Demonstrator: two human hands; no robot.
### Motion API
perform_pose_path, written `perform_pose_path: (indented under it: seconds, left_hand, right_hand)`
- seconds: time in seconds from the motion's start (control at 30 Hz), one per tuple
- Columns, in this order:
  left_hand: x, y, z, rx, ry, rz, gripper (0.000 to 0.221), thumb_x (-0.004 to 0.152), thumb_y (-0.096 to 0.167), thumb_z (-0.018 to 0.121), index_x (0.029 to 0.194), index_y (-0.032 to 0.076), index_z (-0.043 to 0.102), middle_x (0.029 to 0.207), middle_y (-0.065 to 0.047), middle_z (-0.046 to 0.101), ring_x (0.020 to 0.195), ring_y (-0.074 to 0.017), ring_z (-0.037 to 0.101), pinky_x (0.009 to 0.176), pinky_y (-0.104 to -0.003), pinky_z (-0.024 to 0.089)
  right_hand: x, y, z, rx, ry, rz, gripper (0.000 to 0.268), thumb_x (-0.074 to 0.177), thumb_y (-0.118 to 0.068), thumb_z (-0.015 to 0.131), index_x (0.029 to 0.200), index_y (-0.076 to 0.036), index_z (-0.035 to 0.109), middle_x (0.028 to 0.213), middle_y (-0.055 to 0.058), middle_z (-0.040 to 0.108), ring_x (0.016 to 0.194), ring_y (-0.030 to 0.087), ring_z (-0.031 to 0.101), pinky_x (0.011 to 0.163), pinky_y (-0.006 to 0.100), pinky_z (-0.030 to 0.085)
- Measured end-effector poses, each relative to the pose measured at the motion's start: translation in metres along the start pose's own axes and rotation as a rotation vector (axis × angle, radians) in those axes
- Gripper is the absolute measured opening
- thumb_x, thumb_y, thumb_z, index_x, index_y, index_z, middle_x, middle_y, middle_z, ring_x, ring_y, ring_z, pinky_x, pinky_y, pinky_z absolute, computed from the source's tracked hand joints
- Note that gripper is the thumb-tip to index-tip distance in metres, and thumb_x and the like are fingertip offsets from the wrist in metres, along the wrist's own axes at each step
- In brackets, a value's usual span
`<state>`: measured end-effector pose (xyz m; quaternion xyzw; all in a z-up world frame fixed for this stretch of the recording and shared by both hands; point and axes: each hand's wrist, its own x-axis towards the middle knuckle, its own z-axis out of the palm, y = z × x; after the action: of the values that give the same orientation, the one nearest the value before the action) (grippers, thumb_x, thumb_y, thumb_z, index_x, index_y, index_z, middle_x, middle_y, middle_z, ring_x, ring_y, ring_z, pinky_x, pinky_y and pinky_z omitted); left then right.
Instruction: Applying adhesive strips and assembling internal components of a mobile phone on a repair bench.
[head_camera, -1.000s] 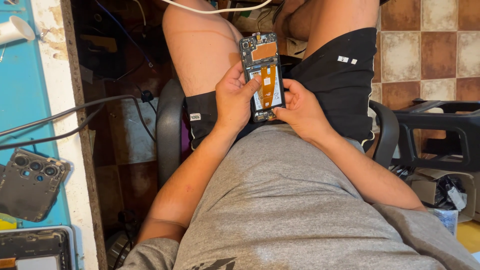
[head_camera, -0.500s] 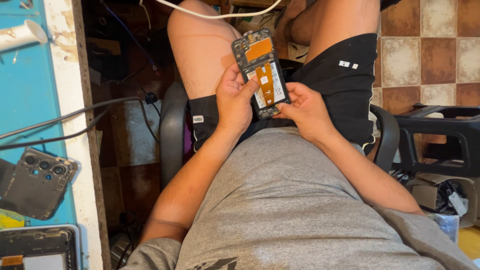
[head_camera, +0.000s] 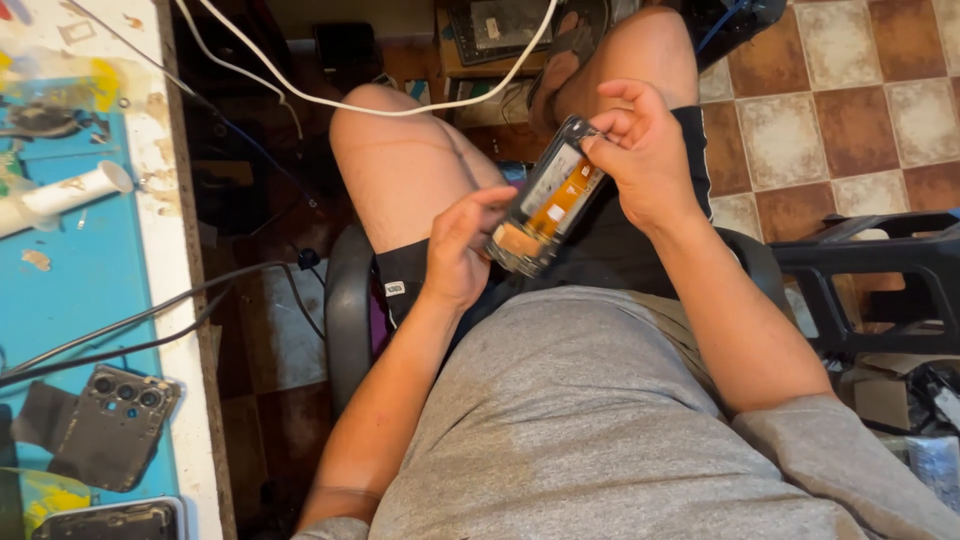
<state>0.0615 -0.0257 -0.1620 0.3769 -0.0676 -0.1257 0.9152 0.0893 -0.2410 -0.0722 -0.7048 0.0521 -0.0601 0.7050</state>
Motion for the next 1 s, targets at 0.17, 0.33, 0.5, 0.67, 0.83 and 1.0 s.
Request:
perform_pose_path:
  seconds: [0.17,0.33,0.5,0.67,0.83,1.0]
  left_hand:
    - [0.004,-0.016,-0.006,0.281,0.023,0.049,0.041,0.095,0.012,0.074,0.133,0.002,0.064,0.076,-0.004,0.068,0.066,-0.0037,0.053,0.053,-0.017,0.047]
    - [0.001,0.0,0.005,0.45,0.113,0.168,0.028,0.097,0.008,0.071,0.124,0.004,0.067,0.075,-0.005,0.072,0.065,-0.0014,0.056,0.056,-0.018,0.051]
    - [0.001,-0.011,-0.001,0.497,0.148,0.191,0.024,0.093,0.005,0.073,0.116,0.002,0.069,0.076,-0.006,0.075,0.059,-0.0014,0.061,0.053,-0.019,0.054]
    - [0.0,-0.004,0.002,0.464,0.108,0.218,0.029,0.088,-0.002,0.071,0.117,0.002,0.067,0.066,-0.005,0.065,0.056,-0.0051,0.062,0.054,-0.021,0.054]
    - [0.0,-0.008,-0.003,0.473,0.09,0.24,0.03,0.088,-0.003,0.073,0.117,0.001,0.067,0.064,-0.004,0.062,0.056,-0.0053,0.062,0.053,-0.02,0.054]
    - [0.0,-0.01,-0.004,0.491,0.125,0.26,0.023,0.087,-0.002,0.073,0.11,0.0,0.069,0.06,-0.003,0.061,0.053,-0.0038,0.056,0.051,-0.02,0.052]
  right_hand:
    - [-0.009,0.004,0.024,-0.231,-0.178,-0.131,0.057,0.081,0.011,0.078,0.133,-0.001,0.057,0.098,0.013,0.071,0.089,0.012,0.07,0.079,0.022,0.059]
    - [-0.02,0.029,0.033,-0.209,-0.202,-0.166,0.044,0.083,0.011,0.082,0.123,0.006,0.064,0.102,0.019,0.072,0.094,0.016,0.071,0.077,0.026,0.062]
    - [-0.034,0.027,0.035,-0.196,-0.207,-0.168,0.036,0.088,0.011,0.077,0.122,0.008,0.065,0.109,0.021,0.072,0.102,0.016,0.068,0.084,0.029,0.06]
    - [-0.04,0.031,0.035,-0.189,-0.218,-0.198,0.041,0.082,0.012,0.082,0.12,0.01,0.066,0.111,0.022,0.072,0.106,0.018,0.068,0.084,0.03,0.061]
    - [-0.043,0.027,0.04,-0.193,-0.196,-0.209,0.037,0.084,0.011,0.081,0.118,0.009,0.068,0.109,0.02,0.072,0.105,0.016,0.067,0.085,0.03,0.06]
    - [-0.045,0.023,0.045,-0.21,-0.18,-0.218,0.033,0.085,0.011,0.079,0.117,0.008,0.069,0.107,0.019,0.072,0.104,0.014,0.066,0.083,0.03,0.06]
